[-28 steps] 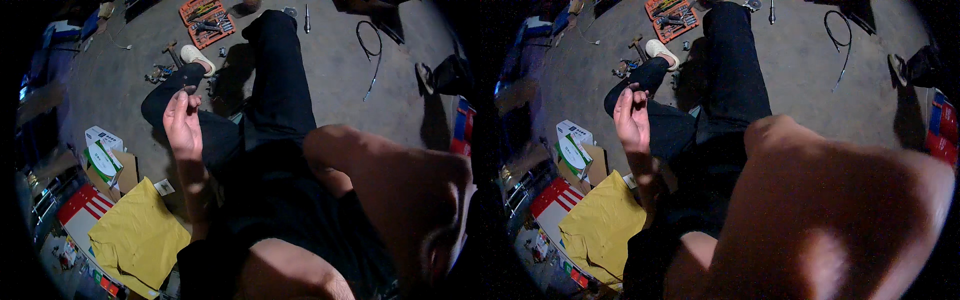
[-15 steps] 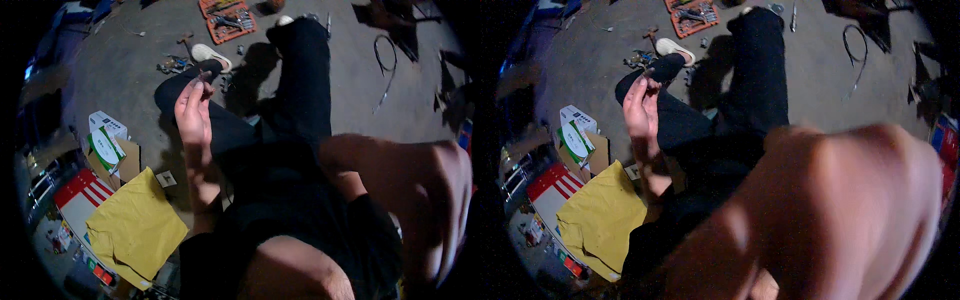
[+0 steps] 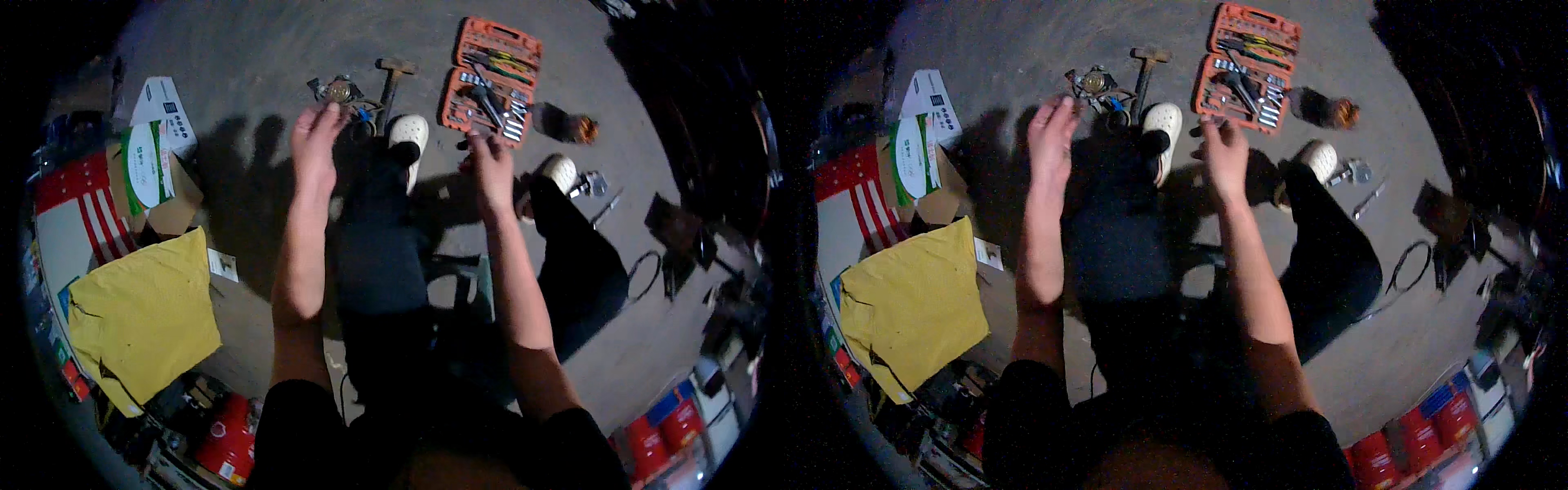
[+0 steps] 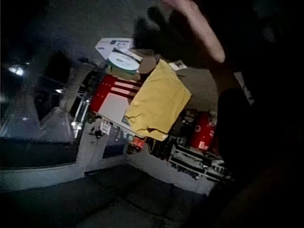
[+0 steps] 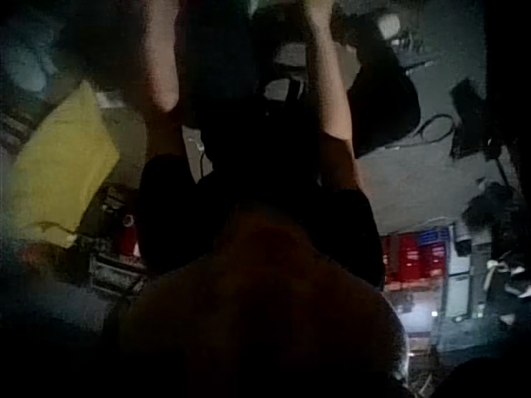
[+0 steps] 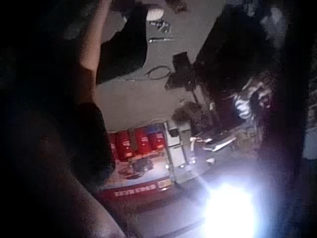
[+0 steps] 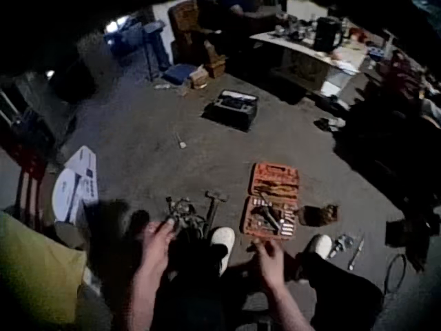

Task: The person sits on a low stool and disassembles a small motor or starter assembly using a hammer and screwdriver. They then separate copper windings from the component and manipulate the small parts with their hands.

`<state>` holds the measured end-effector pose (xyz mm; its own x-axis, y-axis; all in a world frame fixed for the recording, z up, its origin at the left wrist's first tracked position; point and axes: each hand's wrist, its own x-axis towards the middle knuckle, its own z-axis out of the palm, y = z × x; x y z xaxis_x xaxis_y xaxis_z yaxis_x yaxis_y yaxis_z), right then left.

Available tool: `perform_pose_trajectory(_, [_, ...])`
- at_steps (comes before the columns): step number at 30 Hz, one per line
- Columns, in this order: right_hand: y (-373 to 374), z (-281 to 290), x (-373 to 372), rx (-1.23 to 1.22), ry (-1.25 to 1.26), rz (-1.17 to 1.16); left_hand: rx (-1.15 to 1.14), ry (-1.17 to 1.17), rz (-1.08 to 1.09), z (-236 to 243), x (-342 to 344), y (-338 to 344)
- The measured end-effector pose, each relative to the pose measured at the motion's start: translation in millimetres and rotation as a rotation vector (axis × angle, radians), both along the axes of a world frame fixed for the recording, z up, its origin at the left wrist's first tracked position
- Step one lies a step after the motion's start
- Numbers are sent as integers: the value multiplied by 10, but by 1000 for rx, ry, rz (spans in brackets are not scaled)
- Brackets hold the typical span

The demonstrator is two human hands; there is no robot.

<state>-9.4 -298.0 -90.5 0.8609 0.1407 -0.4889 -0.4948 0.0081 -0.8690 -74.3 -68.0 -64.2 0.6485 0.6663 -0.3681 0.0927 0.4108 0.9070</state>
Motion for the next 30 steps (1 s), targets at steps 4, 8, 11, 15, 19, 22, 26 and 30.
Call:
perform_pose_trajectory(4, [799,-1557,339,-66,104,206,-73,131,19,-1134,243,244])
perform_pose_trajectory(8, [1340,-2840,637,-553,-139,558,-137,129,126,-1991,536,397])
perform_pose_trajectory(11, [1768,-3179,683,-697,-170,592,-109,164,273,-2475,629,463])
perform_pose_trajectory(15, [2124,-3198,612,-906,-143,668,-17,147,244,-2735,660,478])
perform_pose_trajectory(19, [2197,-3174,735,-916,-93,670,68,173,239,-2746,621,571])
perform_pose_trajectory(22, [2198,-3078,741,-963,-52,662,124,218,327,-2725,563,566])
perform_pose_trajectory(26, [2090,-3316,871,-819,-69,390,325,144,336,-2835,601,664])
perform_pose_trajectory(30, [1918,-3504,1086,-54,160,174,209,165,310,-2861,938,726])
